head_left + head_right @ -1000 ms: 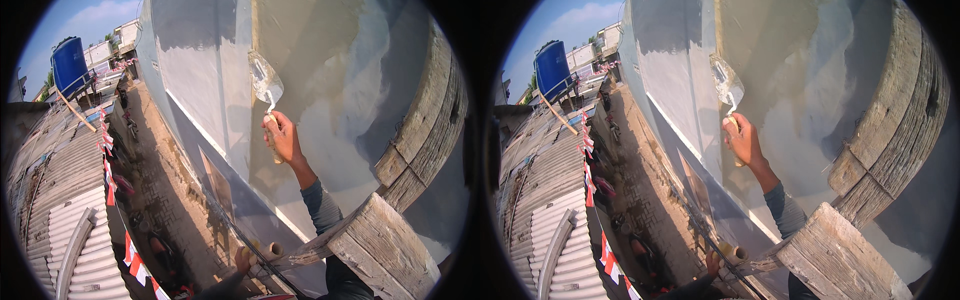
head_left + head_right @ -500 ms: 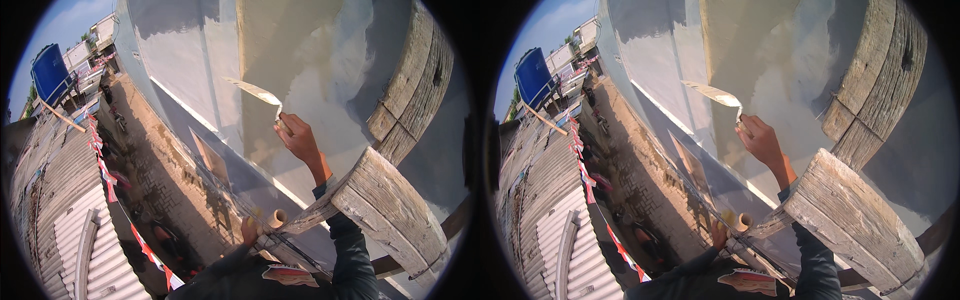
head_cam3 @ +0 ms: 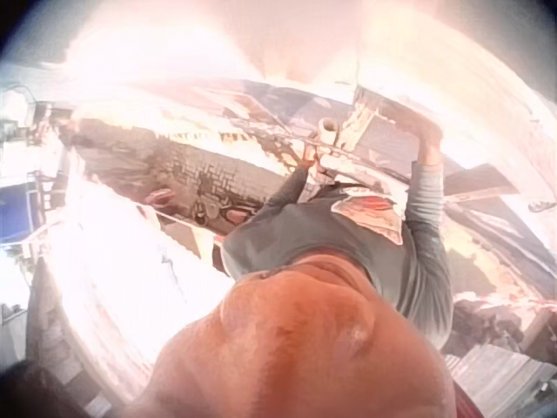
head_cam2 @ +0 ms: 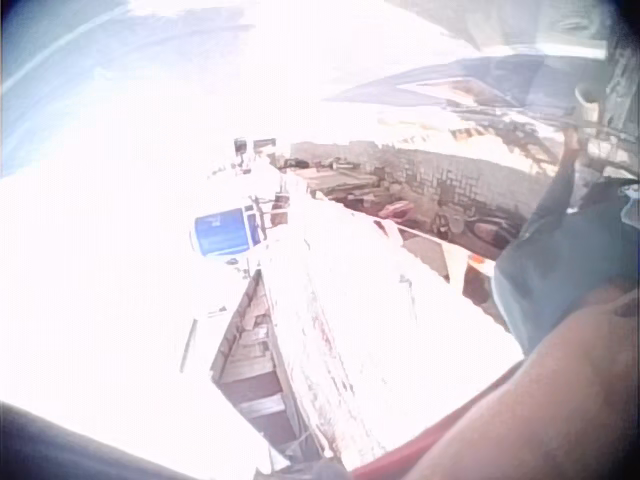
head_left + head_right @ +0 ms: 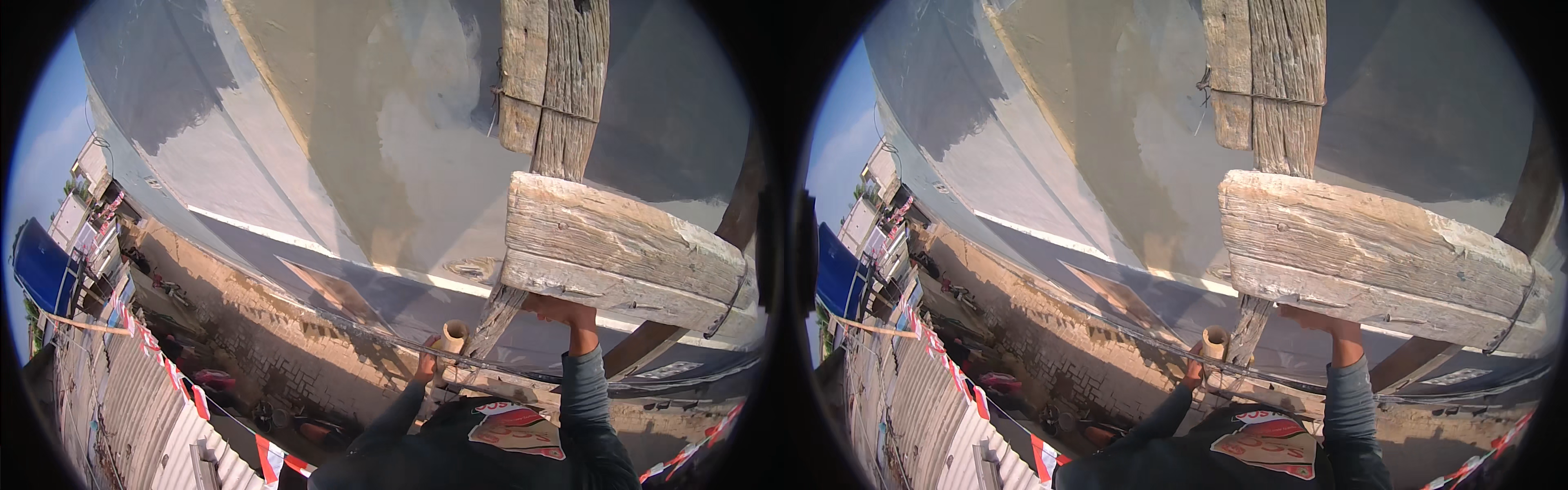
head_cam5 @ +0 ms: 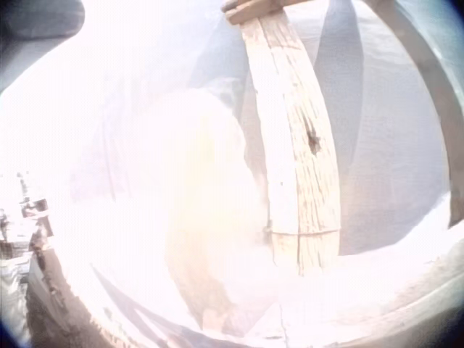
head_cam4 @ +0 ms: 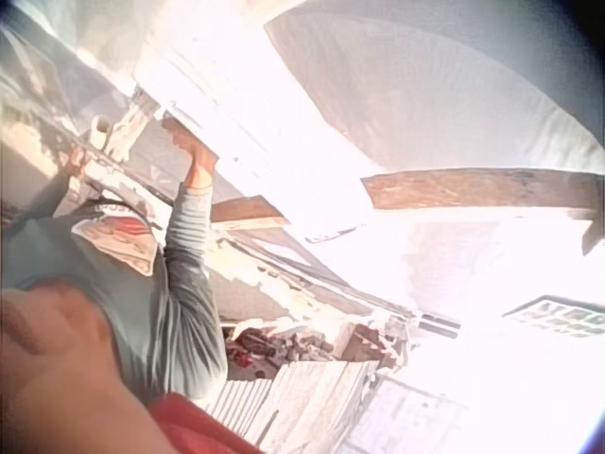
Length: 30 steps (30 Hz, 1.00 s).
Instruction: The person plasters an exterior wall by applying and smoothing compound using a trowel and wiping the surface with a sponge.
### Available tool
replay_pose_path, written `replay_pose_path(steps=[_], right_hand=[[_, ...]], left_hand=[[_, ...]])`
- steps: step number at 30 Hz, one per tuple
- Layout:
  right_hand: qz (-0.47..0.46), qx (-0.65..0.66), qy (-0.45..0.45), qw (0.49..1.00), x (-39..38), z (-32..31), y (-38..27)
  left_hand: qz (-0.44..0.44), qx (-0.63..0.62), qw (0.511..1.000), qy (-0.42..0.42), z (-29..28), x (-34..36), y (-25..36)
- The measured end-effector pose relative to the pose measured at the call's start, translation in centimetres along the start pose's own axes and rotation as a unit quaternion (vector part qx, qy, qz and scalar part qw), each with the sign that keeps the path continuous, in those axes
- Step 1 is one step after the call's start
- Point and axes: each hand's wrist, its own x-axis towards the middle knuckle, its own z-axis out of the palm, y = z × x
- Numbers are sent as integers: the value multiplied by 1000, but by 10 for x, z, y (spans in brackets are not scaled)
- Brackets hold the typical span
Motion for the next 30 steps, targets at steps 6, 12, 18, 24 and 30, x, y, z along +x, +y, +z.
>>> replay_pose_path(steps=[6, 12, 18, 24, 30], right_hand=[[31, -215, -73, 973, -103, 9, 36], [-92, -12, 13, 996, -264, -60, 24], [-275, 339, 343, 832, -289, -39, -27], [-188, 511, 341, 766, -227, -64, -97], [-99, 542, 324, 769, -253, -26, -96]], left_hand=[[-180, -191, 964, 36, -17, 14, 1], [-230, -220, 947, 35, -22, 17, 5], [-243, -234, 941, 6, -18, 22, 10], [-247, -249, 937, 3, -21, 29, 9], [-254, -252, 934, -11, -22, 35, 12]])
